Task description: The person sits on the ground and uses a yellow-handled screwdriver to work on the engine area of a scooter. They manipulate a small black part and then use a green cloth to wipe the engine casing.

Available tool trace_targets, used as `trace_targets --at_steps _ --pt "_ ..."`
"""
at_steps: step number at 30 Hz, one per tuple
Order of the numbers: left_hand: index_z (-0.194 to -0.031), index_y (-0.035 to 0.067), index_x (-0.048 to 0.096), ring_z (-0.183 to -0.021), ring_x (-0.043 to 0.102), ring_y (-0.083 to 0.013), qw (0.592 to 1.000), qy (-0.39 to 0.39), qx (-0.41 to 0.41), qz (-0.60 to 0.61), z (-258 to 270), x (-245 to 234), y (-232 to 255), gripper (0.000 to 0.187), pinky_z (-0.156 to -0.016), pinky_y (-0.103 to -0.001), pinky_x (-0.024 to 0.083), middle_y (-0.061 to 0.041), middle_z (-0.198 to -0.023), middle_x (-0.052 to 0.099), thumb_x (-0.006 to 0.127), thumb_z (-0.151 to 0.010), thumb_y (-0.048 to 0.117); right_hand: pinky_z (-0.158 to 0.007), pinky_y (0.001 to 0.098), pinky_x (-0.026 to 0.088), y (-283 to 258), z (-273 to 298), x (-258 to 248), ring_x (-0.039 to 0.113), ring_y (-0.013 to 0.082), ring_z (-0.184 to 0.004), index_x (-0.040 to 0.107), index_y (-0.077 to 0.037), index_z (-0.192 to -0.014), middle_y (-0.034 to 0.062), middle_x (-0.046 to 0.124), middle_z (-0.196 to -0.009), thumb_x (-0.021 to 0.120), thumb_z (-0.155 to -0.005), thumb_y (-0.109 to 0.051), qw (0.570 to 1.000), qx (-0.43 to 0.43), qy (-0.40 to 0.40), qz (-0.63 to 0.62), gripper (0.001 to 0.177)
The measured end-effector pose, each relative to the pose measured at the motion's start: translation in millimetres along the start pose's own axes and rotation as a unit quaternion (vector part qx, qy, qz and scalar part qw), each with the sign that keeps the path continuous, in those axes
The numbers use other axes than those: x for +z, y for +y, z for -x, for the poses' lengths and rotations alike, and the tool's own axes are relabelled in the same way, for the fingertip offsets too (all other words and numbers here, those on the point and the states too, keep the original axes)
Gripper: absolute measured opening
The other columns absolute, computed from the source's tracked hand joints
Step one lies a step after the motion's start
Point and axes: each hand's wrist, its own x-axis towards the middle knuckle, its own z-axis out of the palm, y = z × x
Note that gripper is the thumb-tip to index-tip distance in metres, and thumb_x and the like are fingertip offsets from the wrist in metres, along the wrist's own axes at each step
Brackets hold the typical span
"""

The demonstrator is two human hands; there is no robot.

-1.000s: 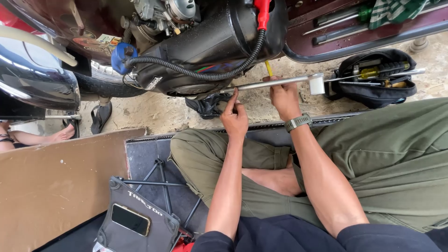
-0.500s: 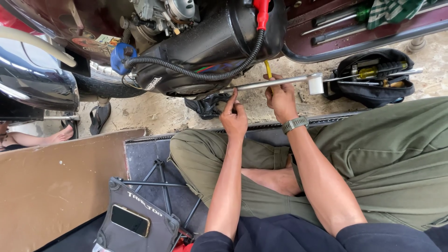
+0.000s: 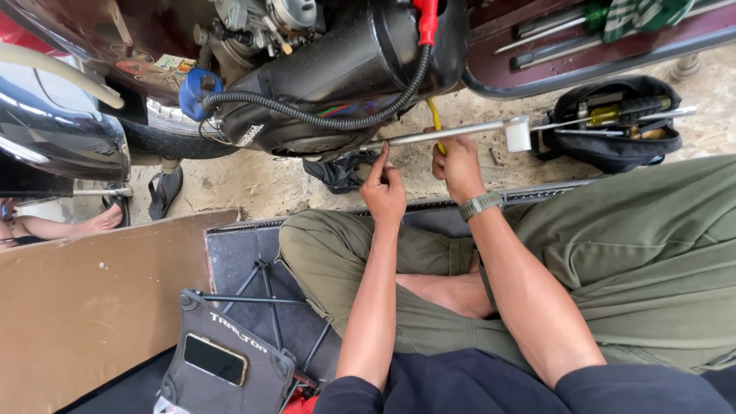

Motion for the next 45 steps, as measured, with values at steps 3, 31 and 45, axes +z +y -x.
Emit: trace_targets --at_steps 3,31,45 --pt "-0.133 0.019 0.072 -0.043 0.049 -0.0095 1.000 0.001 -0.003 0.000 -3.0 0.8 5.5 0.042 -0.044 -0.030 0.037 -0.006 -0.050 0.059 0.055 -0.098 0.003 -0.040 0.0230 0.024 -6.0 -4.9 5.3 0.026 0.0071 -0.045 0.066 0.003 -0.116 -0.0040 0.026 -0.060 0.040 -0.106 -0.015 1.000 -0.022 0.005 0.012 0.032" --pt "-0.127 0.019 0.077 -0.043 0.053 -0.0115 1.000 0.028 -0.007 0.007 -2.5 5.5 -5.1 0.042 -0.044 -0.030 0.040 -0.009 -0.054 0.065 0.057 -0.095 0.002 -0.053 0.0273 0.039 34.8 -11.3 -3.2 0.046 0.0087 -0.053 0.071 -0.011 -0.095 -0.0009 0.050 -0.058 0.044 -0.107 -0.022 0.971 -0.084 0.067 0.212 0.031" --pt "-0.124 0.017 0.078 -0.043 0.053 -0.0109 0.999 0.031 -0.025 0.027 0.7 8.7 -22.5 0.039 -0.042 -0.030 0.041 -0.009 -0.052 0.062 0.057 -0.094 0.003 -0.042 0.0156 0.033 11.1 -3.4 19.7 0.037 0.0027 -0.045 0.072 -0.010 -0.100 -0.0059 0.039 -0.059 0.040 -0.101 -0.025 0.984 -0.045 0.172 0.010 0.035"
